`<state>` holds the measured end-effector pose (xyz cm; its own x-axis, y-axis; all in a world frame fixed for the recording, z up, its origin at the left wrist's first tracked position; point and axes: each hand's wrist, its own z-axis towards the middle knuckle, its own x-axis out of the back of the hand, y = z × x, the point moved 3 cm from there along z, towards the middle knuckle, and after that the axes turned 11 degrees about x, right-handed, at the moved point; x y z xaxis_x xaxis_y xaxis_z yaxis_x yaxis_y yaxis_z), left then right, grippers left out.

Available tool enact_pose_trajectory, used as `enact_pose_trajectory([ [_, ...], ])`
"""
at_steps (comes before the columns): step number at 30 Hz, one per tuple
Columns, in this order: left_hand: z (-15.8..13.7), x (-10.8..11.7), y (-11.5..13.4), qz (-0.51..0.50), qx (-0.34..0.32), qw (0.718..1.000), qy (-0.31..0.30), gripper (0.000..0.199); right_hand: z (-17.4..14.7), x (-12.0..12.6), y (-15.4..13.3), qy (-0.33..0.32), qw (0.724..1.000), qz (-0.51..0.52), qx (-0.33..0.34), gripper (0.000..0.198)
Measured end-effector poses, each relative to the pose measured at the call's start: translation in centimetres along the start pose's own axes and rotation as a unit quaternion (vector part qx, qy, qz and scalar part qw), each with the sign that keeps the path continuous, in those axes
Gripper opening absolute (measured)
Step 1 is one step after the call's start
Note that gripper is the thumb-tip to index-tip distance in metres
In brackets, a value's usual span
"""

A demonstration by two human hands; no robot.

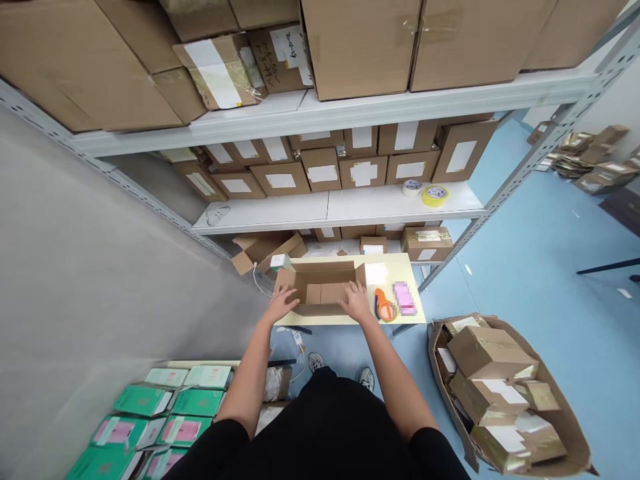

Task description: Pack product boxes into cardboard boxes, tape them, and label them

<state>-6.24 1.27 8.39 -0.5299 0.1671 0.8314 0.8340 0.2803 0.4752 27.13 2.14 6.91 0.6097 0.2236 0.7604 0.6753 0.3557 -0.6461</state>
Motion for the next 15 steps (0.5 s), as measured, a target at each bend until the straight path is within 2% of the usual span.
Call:
enact_pose_trajectory([
  [4,0.3,-1.0,-3.0,-0.051,0.022,0.997,-0.047,0.096,-1.4,-1.2,3.6,-0.066,0.996,-0.005,-0.057,0.099],
  [7,0.3,-2.7,-3.6,-0.033,0.019,0.995,-0.088,0.111,-1.9,-2.8,4.9,-0.091,0.994,0.012,-0.061,0.119],
  [9,0.2,-4.0,-3.5,-0.025,0.019,0.996,-0.082,0.111,-2.1,-4.0,5.3,-0.093,0.994,0.007,-0.066,0.126],
  [11,-0.2,-5.1,-3.2,-0.039,0.017,0.998,-0.047,0.104,-2.2,-4.9,5.5,-0.075,0.995,-0.007,-0.069,0.128],
  [15,-1.1,-6.7,-3.0,-0.072,0.009,0.997,0.015,0.072,-2.4,-5.9,5.5,-0.012,0.997,-0.02,-0.067,0.126],
])
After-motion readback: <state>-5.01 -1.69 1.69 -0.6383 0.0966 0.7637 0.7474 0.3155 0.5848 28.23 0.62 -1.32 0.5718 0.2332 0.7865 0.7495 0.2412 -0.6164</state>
